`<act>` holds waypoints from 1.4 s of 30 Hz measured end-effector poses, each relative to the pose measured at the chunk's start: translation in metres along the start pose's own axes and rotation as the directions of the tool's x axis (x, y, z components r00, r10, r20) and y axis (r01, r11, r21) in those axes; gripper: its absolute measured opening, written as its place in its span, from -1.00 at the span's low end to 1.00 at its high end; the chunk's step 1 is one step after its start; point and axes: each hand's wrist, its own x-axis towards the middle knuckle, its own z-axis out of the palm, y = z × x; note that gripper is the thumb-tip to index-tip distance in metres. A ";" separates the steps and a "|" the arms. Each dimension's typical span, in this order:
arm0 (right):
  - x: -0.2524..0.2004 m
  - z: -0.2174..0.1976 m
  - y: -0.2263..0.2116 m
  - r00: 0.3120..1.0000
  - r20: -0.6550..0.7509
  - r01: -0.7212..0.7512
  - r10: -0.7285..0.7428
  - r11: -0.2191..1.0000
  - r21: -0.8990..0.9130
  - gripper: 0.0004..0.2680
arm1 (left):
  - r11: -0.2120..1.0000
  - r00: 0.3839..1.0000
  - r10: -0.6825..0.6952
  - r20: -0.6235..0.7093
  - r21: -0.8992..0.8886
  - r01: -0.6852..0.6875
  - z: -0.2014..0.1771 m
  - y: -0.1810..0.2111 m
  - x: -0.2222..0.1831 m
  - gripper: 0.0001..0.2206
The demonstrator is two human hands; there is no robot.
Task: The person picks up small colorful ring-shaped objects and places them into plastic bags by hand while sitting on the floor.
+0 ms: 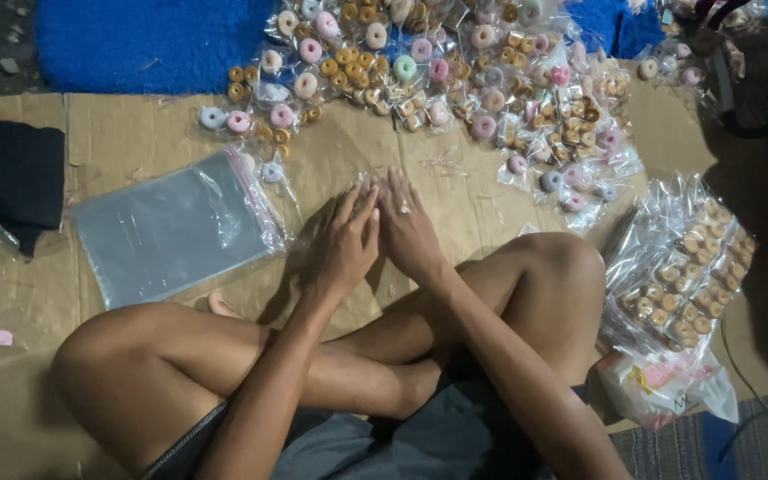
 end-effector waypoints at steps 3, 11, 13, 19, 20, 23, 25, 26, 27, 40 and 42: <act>0.014 -0.073 -0.026 0.998 0.050 -0.044 0.038 0.991 0.126 -0.63 | 0.999 0.999 0.042 -0.001 -0.005 -0.042 0.009 -0.011 0.002 -0.62; 0.005 -0.022 -0.011 0.990 0.127 0.080 -0.059 0.983 -0.166 -0.60 | 0.944 0.956 0.258 -0.143 0.246 -0.218 0.022 -0.013 -0.007 -0.66; 0.008 -0.022 -0.007 0.994 0.089 0.076 -0.066 0.990 -0.116 -0.65 | 0.942 0.941 0.256 -0.220 0.275 -0.192 0.035 -0.024 -0.007 -0.65; -0.005 0.039 0.023 0.971 0.109 -0.233 0.213 0.945 0.230 -0.50 | 0.816 0.844 -0.525 0.108 -0.220 0.535 0.077 -0.068 -0.020 -0.37; -0.001 0.025 0.021 0.976 -0.021 -0.211 0.219 0.961 0.179 -0.71 | 0.799 0.826 -0.516 0.227 -0.219 0.560 0.059 -0.041 -0.020 -0.38; 0.002 0.039 0.028 0.964 -0.130 -0.210 0.232 0.964 0.160 -0.85 | 0.757 0.765 -0.509 0.395 -0.217 0.616 0.054 -0.014 -0.027 -0.31; -0.001 0.073 0.032 0.964 -0.104 -0.219 0.243 0.954 0.203 -0.81 | 0.725 0.727 -0.525 0.442 -0.214 0.654 0.063 -0.015 -0.033 -0.23; -0.003 0.094 0.033 0.960 -0.037 -0.261 0.276 0.938 0.226 -0.81 | 0.732 0.719 -0.534 0.445 -0.182 0.656 0.065 -0.018 -0.032 -0.19; -0.004 0.115 0.034 0.952 0.032 -0.304 0.306 0.920 0.246 -0.81 | 0.738 0.711 -0.542 0.448 -0.150 0.658 0.067 -0.020 -0.032 -0.15; 0.014 0.017 0.027 0.957 0.221 -0.130 0.186 0.961 -0.245 -0.57 | 0.939 0.914 -0.316 0.253 -0.051 0.339 0.010 0.028 -0.032 -0.39; -0.010 0.131 0.055 0.863 0.358 -0.471 0.356 0.823 0.317 -0.25 | 0.641 0.682 -0.486 0.547 -0.308 0.703 -0.025 0.046 -0.014 0.02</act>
